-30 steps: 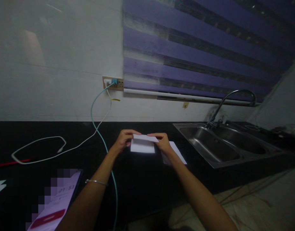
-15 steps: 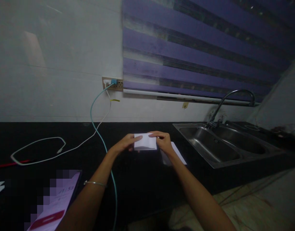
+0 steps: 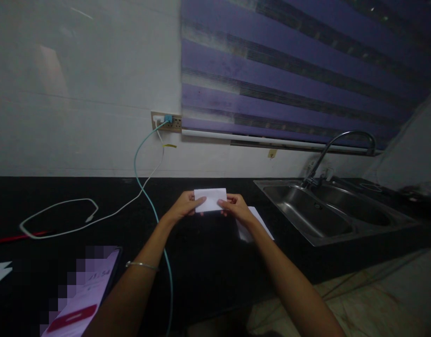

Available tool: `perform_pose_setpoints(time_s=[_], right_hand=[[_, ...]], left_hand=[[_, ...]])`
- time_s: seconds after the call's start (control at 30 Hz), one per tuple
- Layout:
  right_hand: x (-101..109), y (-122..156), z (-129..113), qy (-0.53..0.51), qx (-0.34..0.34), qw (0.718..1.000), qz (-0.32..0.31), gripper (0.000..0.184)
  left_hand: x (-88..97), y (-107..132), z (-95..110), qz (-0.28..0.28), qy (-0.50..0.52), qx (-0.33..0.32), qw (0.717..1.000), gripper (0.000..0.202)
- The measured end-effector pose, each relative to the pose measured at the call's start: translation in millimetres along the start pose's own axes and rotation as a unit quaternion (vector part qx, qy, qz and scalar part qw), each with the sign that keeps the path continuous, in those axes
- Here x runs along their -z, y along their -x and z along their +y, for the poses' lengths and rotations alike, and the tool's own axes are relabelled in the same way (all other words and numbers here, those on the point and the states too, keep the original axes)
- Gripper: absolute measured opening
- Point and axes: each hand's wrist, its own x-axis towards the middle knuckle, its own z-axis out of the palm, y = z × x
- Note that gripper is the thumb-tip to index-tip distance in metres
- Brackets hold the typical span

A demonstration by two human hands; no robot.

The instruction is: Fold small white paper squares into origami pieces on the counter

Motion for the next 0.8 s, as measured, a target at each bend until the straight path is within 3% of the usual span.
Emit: perform_pose_setpoints(time_s=[0.27,0.53,0.8], right_hand=[[1.7,1.2,0.0,0.030,0.012,0.999,-0.015,0.034],[1.1,0.5,0.4,0.028,0.024,0.999,-0.008,0.035],[3.3,1.9,0.4,0.054,0.024,0.996,-0.072,0.031]], left_hand=[[1.8,-1.8,-3.2,0.007,-0.067,-0.019,0.998,0.038],[-1.4,-2.6,-5.1,-0.006,-0.069,-0.037,0.997,0.036],[5.2,-4.1,-1.7,0.038,-0.066,-0.074,0.994,0.030]])
